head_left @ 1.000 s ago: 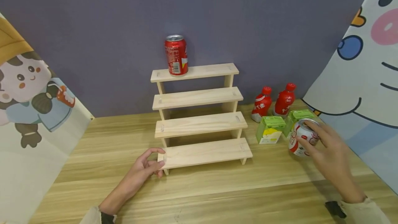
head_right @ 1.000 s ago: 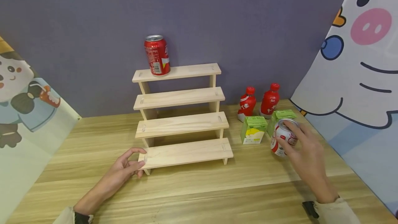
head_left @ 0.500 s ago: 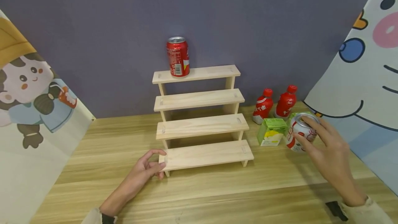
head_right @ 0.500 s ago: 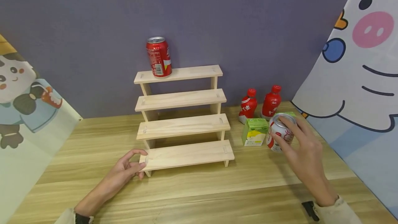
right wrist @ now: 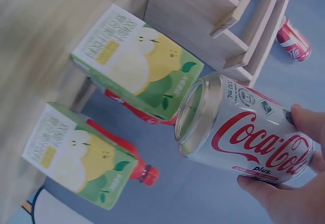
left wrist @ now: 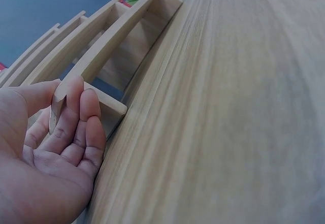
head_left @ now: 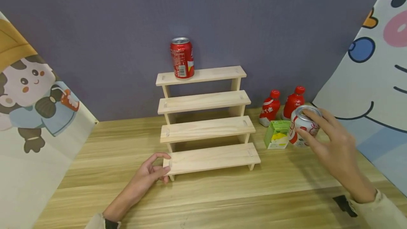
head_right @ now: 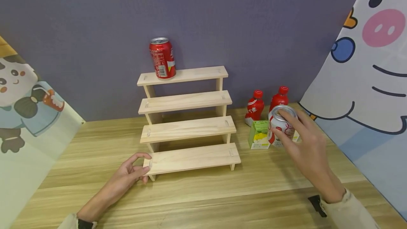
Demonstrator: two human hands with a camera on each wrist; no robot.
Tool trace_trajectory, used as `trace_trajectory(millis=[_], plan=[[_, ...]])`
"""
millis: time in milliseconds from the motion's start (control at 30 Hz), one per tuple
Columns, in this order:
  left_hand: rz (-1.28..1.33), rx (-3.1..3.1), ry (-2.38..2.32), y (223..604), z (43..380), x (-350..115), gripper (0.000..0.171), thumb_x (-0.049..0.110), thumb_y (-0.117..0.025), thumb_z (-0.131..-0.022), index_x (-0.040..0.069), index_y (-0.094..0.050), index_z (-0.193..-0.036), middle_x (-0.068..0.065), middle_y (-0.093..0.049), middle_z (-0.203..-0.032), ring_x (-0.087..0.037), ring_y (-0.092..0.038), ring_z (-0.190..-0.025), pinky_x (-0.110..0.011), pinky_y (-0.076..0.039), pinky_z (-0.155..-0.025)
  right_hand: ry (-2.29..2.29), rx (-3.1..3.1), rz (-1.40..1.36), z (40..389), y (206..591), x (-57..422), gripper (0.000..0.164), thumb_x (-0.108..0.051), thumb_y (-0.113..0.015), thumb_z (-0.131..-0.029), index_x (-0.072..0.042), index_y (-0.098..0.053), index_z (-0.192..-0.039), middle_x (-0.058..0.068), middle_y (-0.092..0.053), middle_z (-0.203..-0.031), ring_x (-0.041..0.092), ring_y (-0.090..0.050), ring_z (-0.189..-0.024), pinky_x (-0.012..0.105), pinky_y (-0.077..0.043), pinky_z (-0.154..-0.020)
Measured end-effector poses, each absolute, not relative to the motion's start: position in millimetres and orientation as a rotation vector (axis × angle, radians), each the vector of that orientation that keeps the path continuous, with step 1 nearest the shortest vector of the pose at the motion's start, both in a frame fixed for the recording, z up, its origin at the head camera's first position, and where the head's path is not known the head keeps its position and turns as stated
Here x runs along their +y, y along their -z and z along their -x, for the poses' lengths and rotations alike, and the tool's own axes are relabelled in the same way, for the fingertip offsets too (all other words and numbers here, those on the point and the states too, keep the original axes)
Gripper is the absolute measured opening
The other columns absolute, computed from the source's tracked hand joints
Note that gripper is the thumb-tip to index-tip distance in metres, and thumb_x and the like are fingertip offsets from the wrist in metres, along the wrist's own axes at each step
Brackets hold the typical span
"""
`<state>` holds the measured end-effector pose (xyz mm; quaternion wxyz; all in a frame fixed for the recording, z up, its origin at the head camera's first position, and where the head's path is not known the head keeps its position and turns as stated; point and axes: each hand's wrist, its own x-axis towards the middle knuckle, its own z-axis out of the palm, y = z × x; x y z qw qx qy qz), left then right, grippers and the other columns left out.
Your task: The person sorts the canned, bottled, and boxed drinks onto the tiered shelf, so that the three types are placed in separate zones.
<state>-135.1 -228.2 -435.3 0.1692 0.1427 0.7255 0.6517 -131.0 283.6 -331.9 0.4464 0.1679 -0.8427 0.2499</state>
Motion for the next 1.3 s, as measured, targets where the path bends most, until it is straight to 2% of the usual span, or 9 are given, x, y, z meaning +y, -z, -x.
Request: trace_trajectory(millis=[233, 467, 800, 933, 1067, 1300], plan=[[-0.407, 2.066, -1.838, 434.8, 134.5, -228.7, 0.042, 0.02, -0.056, -0.103, 0.008, -0.039, -0.14, -0.003, -0.068, -0.074, -0.027, -0.067, -0.082, -0.04, -0.05, -0.086, -0.641, -2.058, -0.443, 134.9, 321.8, 276.0, 0.048, -0.022, -0.086, -0.078, -0.009, -0.072, -0.123, 0.023, -0.063, -0.127, 0.04, -0.062, -0.097, 0.003, -0.033, -0.088], [-0.407, 2.059, -1.857, 434.2, 135.1, -227.7, 0.042, 0.019, -0.057, -0.103, 0.008, -0.04, -0.139, -0.003, -0.068, -0.072, -0.027, -0.067, -0.08, -0.039, -0.052, -0.084, -0.645, -2.052, -0.461, 135.7, 307.3, 265.7, 0.049, -0.017, -0.087, -0.076, -0.01, -0.072, -0.123, 0.024, -0.062, -0.13, 0.046, -0.062, -0.106, 0.005, -0.033, -0.093], [-0.412, 2.05, -1.867, 435.8, 135.2, -228.4, 0.043, 0.019, -0.057, -0.102, 0.007, -0.04, -0.139, -0.003, -0.068, -0.072, -0.024, -0.067, -0.079, -0.038, -0.053, -0.083, -0.609, -2.058, -0.515, 142.5, 279.3, 247.6, 0.058, -0.004, -0.087, -0.071, -0.009, -0.07, -0.126, 0.017, -0.064, -0.127, 0.029, -0.061, -0.094, 0.004, -0.035, -0.082], [-0.408, 2.054, -1.863, 435.6, 135.5, -229.0, 0.043, 0.019, -0.057, -0.102, 0.007, -0.04, -0.139, -0.003, -0.068, -0.072, -0.025, -0.067, -0.079, -0.038, -0.053, -0.083, -0.667, -2.054, -0.541, 146.0, 270.2, 236.9, 0.064, 0.005, -0.087, -0.068, -0.01, -0.069, -0.127, 0.015, -0.064, -0.128, 0.025, -0.06, -0.097, 0.006, -0.038, -0.082], [-0.408, 2.061, -1.863, 435.2, 135.7, -229.3, 0.042, 0.018, -0.057, -0.102, 0.007, -0.04, -0.14, -0.004, -0.068, -0.073, -0.025, -0.067, -0.079, -0.038, -0.053, -0.083, -0.714, -2.033, -0.559, 151.6, 263.8, 225.9, 0.064, 0.007, -0.087, -0.069, -0.011, -0.069, -0.127, 0.012, -0.064, -0.129, 0.021, -0.06, -0.102, 0.006, -0.04, -0.081], [-0.391, 2.054, -1.874, 435.1, 136.4, -227.5, 0.043, 0.02, -0.058, -0.102, 0.007, -0.041, -0.14, -0.003, -0.068, -0.073, -0.023, -0.067, -0.079, -0.037, -0.054, -0.082, -0.733, -2.001, -0.61, 163.2, 254.6, 209.6, 0.062, 0.003, -0.087, -0.072, -0.013, -0.069, -0.128, 0.007, -0.064, -0.13, 0.019, -0.063, -0.097, 0.004, -0.044, -0.078]])
